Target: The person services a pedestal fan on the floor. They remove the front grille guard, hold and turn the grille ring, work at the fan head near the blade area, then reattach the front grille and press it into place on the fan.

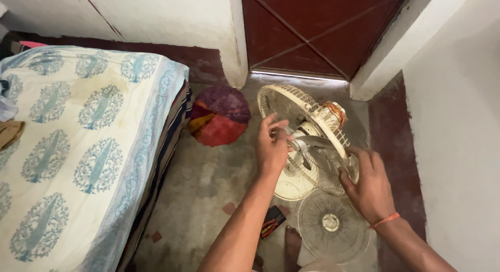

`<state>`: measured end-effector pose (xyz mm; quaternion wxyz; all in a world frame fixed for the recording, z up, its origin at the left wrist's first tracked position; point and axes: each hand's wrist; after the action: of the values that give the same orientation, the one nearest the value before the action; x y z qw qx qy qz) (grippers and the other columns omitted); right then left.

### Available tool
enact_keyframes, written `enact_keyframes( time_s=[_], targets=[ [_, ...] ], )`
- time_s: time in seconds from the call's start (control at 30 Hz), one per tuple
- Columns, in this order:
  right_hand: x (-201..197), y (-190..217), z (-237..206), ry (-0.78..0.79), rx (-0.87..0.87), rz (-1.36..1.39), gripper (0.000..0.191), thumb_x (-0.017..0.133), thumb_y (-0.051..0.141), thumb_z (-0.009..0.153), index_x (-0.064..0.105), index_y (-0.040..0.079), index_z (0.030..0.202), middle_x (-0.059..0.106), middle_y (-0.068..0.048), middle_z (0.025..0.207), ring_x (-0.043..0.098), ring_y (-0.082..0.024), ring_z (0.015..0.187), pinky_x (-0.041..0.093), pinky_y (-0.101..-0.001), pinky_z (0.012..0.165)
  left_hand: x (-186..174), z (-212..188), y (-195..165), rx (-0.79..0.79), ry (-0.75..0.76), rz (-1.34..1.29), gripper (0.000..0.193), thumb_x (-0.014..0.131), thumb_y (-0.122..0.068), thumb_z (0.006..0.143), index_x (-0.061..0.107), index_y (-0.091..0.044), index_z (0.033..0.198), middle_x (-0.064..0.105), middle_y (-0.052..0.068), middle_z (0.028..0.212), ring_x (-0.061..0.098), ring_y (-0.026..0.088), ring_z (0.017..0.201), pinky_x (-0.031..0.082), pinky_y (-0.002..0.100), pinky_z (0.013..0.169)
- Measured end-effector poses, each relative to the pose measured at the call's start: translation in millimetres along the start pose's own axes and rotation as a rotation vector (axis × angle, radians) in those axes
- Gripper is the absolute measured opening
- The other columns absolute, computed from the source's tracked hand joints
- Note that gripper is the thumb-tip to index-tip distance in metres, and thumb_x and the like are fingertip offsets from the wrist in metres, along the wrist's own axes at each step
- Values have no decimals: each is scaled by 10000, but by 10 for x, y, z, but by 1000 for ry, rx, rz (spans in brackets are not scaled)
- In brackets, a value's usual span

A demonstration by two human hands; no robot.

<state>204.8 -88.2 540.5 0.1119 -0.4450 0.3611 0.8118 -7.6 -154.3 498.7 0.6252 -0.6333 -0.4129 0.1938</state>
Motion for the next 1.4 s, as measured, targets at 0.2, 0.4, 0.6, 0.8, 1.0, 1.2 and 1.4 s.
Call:
enact_keyframes(
  time_s=[0.2,0.4,0.6,0.8,1.0,1.2,1.4],
  targets=[
    [-103,347,95,-23,128,894,645,639,438,965,467,30,1435,480,-214,1491,460,-383,1421,403,-523,1151,-123,-186,-260,-251,308,-988,997,397,-752,937,373,62,1512,446,221,1556,462,310,1412,367,439,1172],
    [-12,773,380,111,447,2020,1091,489,827,826,277,124,1633,281,-97,1723,254,-317,1596,221,-552,1288,-92,-350,-399,-196,565,-1310,1254,402,-919,836,266,73,1591,272,205,1690,292,305,1537,233,419,1274],
    [364,1030,548,53,293,2542,1105,480,841,868,227,132,1677,231,-121,1750,213,-340,1616,181,-570,1326,-218,-115,-469,-224,629,-1342,1295,401,-929,826,246,99,1599,257,211,1702,270,291,1558,212,395,1298],
    [645,1316,528,-164,193,2654,1099,431,857,869,212,146,1676,241,-145,1735,226,-371,1597,191,-577,1312,-446,114,-612,-343,746,-1311,1287,397,-930,817,247,87,1591,241,197,1701,258,289,1559,182,412,1301],
    [719,1768,173,-418,70,2607,1098,393,868,860,209,153,1674,232,-148,1732,224,-382,1591,201,-602,1304,-733,-27,-737,-502,856,-1306,1294,407,-926,834,229,104,1598,231,211,1704,250,293,1567,173,421,1306],
    [648,2020,-364,-558,19,2497,1092,381,882,851,230,176,1671,227,-142,1735,189,-383,1602,194,-615,1302,-861,-465,-694,-619,926,-1324,1277,422,-912,843,227,99,1597,224,215,1706,247,301,1568,178,423,1307],
    [448,2161,-872,-671,-11,2425,1109,375,895,834,243,171,1663,230,-148,1730,175,-399,1596,184,-658,1277,-890,-933,-694,-739,967,-1363,1256,436,-907,851,239,77,1608,232,217,1709,256,317,1566,194,423,1302]
  ],
)
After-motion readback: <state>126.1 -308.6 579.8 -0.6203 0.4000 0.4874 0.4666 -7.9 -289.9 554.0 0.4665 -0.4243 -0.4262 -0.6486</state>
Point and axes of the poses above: each hand's wrist, its own z-axis towards the middle knuckle, its own x-axis out of the palm, y = z × x
